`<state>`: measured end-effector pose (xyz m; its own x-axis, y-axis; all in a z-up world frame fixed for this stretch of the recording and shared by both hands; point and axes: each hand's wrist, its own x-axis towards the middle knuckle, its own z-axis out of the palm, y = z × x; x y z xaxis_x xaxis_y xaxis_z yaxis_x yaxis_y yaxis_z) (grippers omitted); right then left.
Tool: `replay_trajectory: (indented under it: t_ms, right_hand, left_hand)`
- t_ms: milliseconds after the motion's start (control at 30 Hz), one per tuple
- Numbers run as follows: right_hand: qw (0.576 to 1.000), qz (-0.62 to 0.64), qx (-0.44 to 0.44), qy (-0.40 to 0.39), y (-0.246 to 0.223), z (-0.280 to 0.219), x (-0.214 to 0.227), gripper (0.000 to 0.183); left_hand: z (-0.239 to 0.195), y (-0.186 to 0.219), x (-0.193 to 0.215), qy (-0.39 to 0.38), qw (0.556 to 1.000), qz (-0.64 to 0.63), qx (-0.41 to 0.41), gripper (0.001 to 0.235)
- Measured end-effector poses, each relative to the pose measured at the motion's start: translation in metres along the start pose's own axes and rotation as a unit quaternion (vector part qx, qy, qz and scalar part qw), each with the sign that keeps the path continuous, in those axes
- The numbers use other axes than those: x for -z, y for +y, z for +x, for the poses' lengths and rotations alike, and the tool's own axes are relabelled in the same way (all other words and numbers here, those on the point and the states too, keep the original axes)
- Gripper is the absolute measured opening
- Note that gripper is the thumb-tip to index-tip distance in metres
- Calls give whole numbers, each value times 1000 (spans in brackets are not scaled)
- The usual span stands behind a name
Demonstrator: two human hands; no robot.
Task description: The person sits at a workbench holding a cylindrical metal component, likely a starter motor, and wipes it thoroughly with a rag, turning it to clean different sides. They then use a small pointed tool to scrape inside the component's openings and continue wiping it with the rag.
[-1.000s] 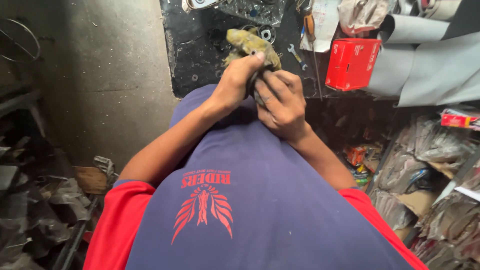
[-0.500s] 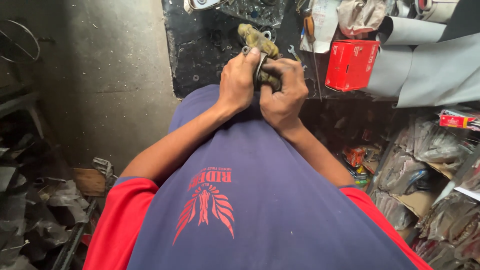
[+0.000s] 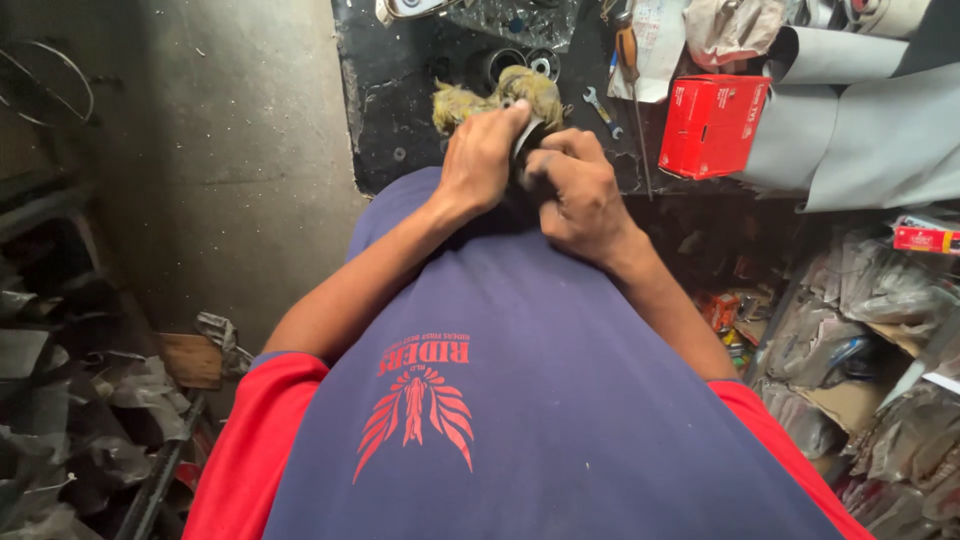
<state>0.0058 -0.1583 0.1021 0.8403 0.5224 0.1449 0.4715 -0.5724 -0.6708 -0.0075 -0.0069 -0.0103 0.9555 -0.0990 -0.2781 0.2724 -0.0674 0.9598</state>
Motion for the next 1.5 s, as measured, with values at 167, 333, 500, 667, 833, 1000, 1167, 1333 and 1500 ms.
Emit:
replay_trajectory:
  t_ms: [167, 333, 500, 667, 833, 1000, 1167, 1333, 1500]
  right_hand:
    - [973, -3, 13, -229, -7, 26, 43, 36]
    - [990, 24, -45, -134, -16, 1, 75, 39]
    - [952, 73, -294, 40, -3, -27, 69, 29]
    - [936, 174, -279, 130, -3, -43, 77, 20]
    - [961, 157, -190, 126, -38, -32, 86, 23]
    - [990, -106, 89, -20, -53, 6, 48, 31]
    - [989, -105, 94, -39, -34, -14, 21, 26]
    - [996, 76, 41, 21, -11, -28, 7, 23]
    - [975, 194, -38, 104, -31, -19, 13, 26]
  left_hand:
    - [4, -14, -11, -3, 929, -345, 132, 49]
    - [8, 52, 47, -61, 810, -535, 233, 59]
    - [-12, 81, 56, -156, 725, -615, 268, 66]
    - [-19, 93, 35, -142, 759, -566, 289, 66]
    - [-27, 83, 16, -98, 843, -468, 247, 62]
    - [-31, 56, -2, -52, 924, -357, 127, 55]
    - [-36, 49, 0, 80, 995, 35, 57, 51]
    - [-39, 89, 6, 103, 990, 72, -65, 44]
    - [-36, 110, 6, 82, 973, 116, -181, 40]
